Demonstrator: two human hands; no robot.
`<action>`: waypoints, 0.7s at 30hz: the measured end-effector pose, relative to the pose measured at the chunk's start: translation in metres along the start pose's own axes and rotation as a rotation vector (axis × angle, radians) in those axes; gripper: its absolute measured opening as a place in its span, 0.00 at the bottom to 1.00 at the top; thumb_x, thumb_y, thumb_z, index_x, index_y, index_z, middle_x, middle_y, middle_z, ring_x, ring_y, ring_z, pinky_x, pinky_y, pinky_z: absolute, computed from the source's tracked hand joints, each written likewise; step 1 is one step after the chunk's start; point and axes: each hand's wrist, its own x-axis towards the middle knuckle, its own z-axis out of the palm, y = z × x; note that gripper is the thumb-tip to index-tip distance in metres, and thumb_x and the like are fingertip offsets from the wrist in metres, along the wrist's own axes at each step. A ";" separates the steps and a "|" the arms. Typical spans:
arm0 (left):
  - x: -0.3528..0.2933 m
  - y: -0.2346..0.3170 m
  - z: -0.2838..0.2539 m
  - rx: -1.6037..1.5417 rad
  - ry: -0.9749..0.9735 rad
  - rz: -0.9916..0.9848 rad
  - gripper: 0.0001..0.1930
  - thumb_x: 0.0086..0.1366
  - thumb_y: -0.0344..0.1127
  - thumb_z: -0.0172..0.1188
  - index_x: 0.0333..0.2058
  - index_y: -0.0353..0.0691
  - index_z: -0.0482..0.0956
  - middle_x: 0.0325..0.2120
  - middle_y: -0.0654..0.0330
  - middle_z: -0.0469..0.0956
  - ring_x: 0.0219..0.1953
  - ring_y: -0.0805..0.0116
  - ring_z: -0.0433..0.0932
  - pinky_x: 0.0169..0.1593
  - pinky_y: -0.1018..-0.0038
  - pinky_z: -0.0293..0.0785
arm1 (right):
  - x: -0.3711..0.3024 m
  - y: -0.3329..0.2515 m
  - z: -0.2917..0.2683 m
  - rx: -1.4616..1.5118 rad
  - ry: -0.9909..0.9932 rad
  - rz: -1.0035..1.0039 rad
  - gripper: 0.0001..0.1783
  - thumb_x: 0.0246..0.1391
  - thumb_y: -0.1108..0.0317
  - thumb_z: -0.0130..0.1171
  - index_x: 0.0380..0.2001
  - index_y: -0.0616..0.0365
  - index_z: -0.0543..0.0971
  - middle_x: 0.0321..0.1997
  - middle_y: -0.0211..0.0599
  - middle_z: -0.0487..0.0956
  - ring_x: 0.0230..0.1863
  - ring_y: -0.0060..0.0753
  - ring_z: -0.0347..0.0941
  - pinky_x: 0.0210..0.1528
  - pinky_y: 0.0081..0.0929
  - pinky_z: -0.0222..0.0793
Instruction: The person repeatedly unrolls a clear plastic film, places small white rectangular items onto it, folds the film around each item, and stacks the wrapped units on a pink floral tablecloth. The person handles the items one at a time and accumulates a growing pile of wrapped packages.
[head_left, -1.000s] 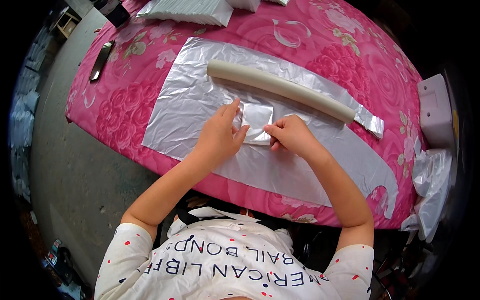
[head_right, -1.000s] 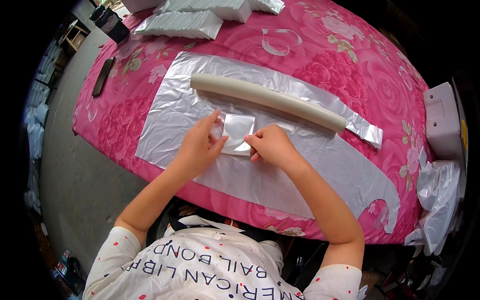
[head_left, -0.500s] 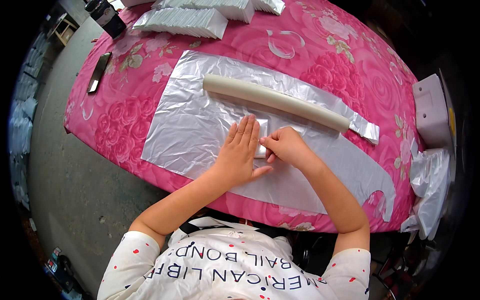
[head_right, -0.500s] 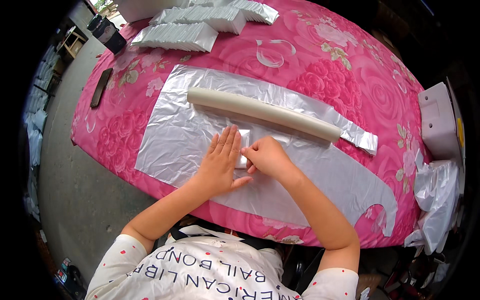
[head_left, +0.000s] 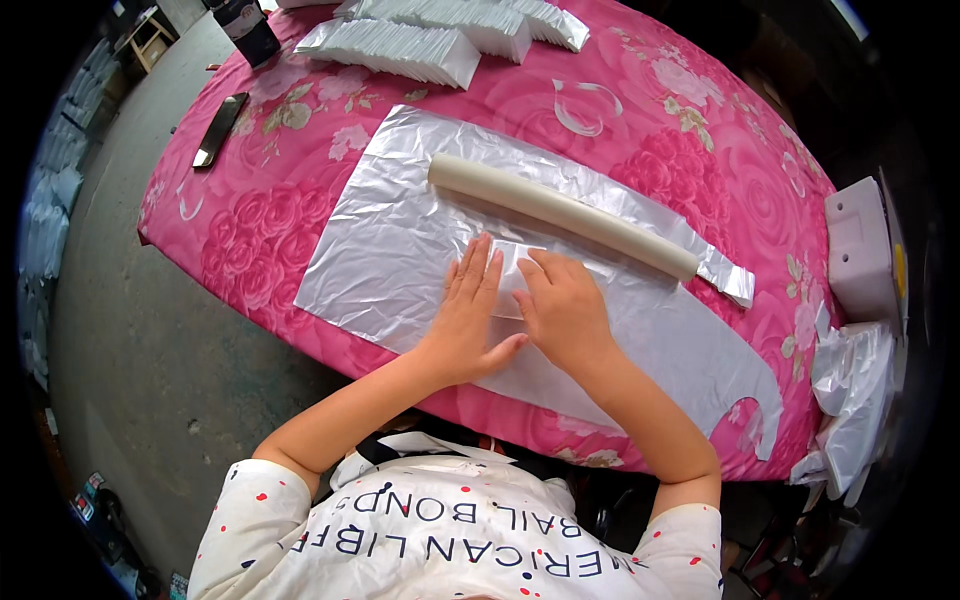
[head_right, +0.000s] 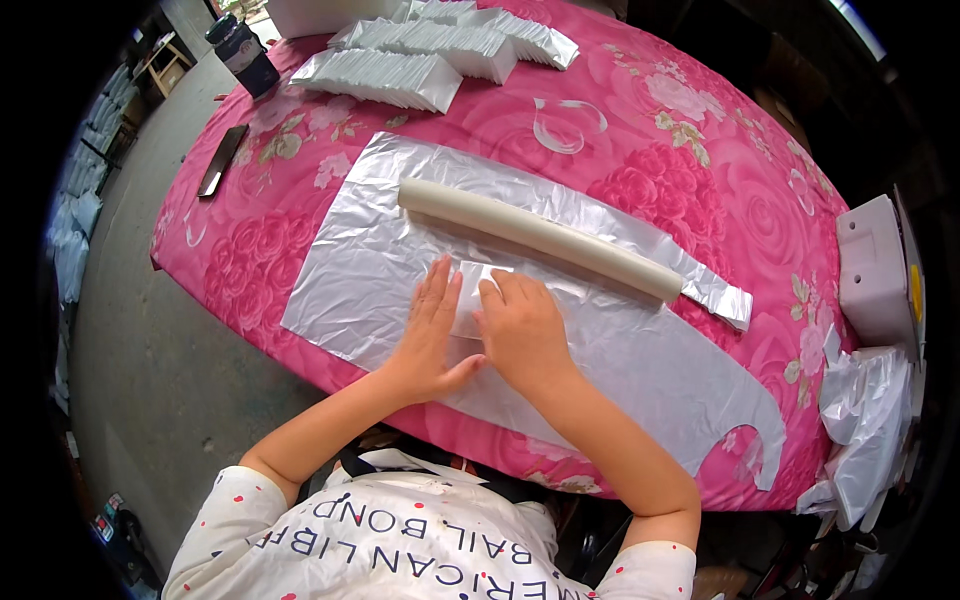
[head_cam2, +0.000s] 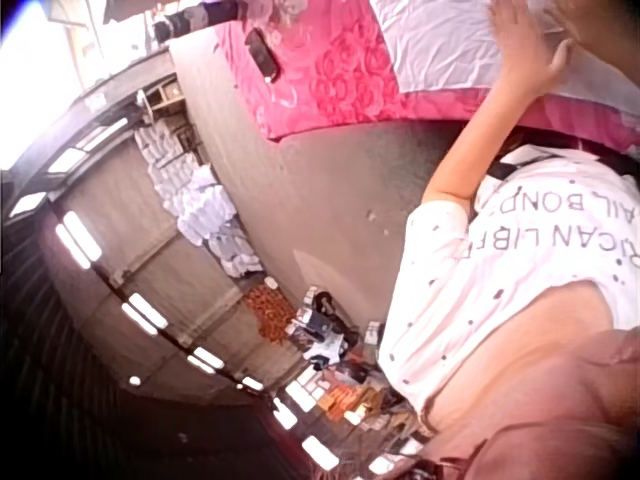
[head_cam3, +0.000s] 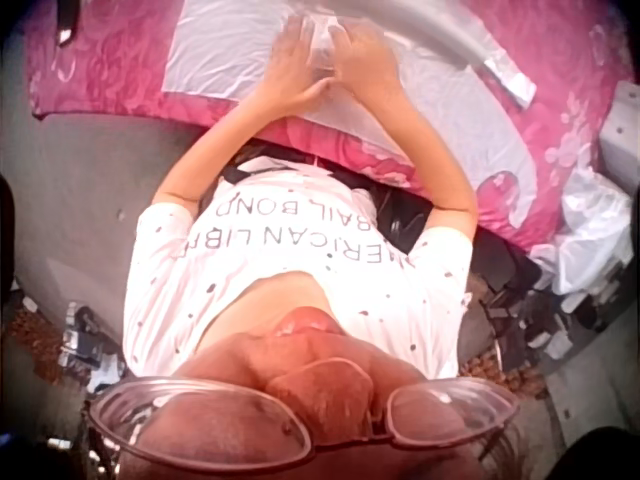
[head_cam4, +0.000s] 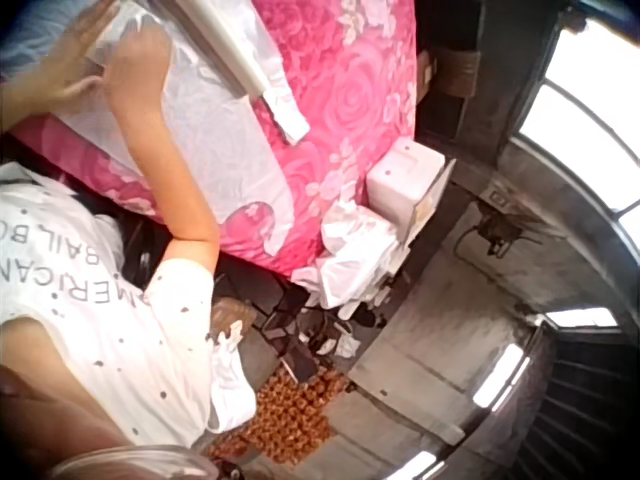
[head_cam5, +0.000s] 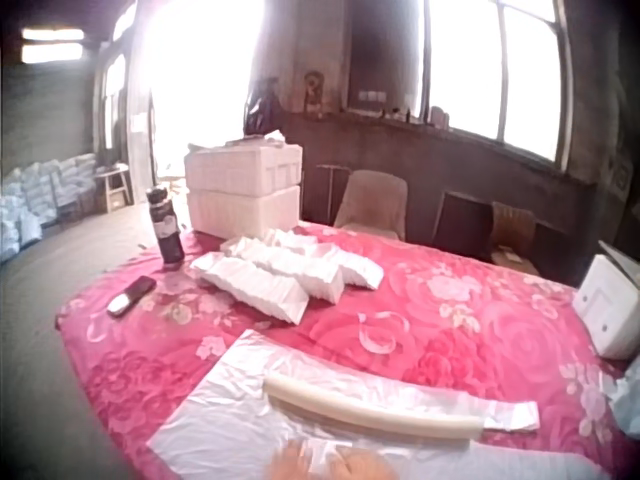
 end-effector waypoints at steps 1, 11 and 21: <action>-0.011 0.002 -0.007 -0.134 0.036 -0.030 0.42 0.54 0.45 0.60 0.60 0.30 0.50 0.61 0.40 0.50 0.65 0.50 0.48 0.64 0.61 0.44 | 0.005 0.004 0.007 -0.020 -0.003 -0.037 0.24 0.46 0.62 0.60 0.47 0.60 0.72 0.53 0.46 0.69 0.54 0.46 0.65 0.55 0.39 0.61; -0.152 0.006 -0.066 -1.073 -0.289 -1.124 0.14 0.64 0.29 0.49 0.46 0.28 0.72 0.39 0.52 0.78 0.43 0.66 0.77 0.48 0.73 0.73 | -0.015 -0.078 0.073 0.225 -0.310 -0.111 0.37 0.58 0.46 0.41 0.62 0.59 0.55 0.69 0.52 0.44 0.71 0.49 0.35 0.68 0.43 0.29; -0.129 0.018 -0.085 -0.424 -0.253 -0.764 0.06 0.52 0.22 0.59 0.31 0.32 0.80 0.26 0.55 0.80 0.30 0.70 0.79 0.36 0.78 0.73 | -0.011 -0.104 0.045 0.261 -0.457 -0.574 0.18 0.53 0.60 0.50 0.41 0.62 0.72 0.59 0.49 0.63 0.68 0.50 0.45 0.68 0.49 0.32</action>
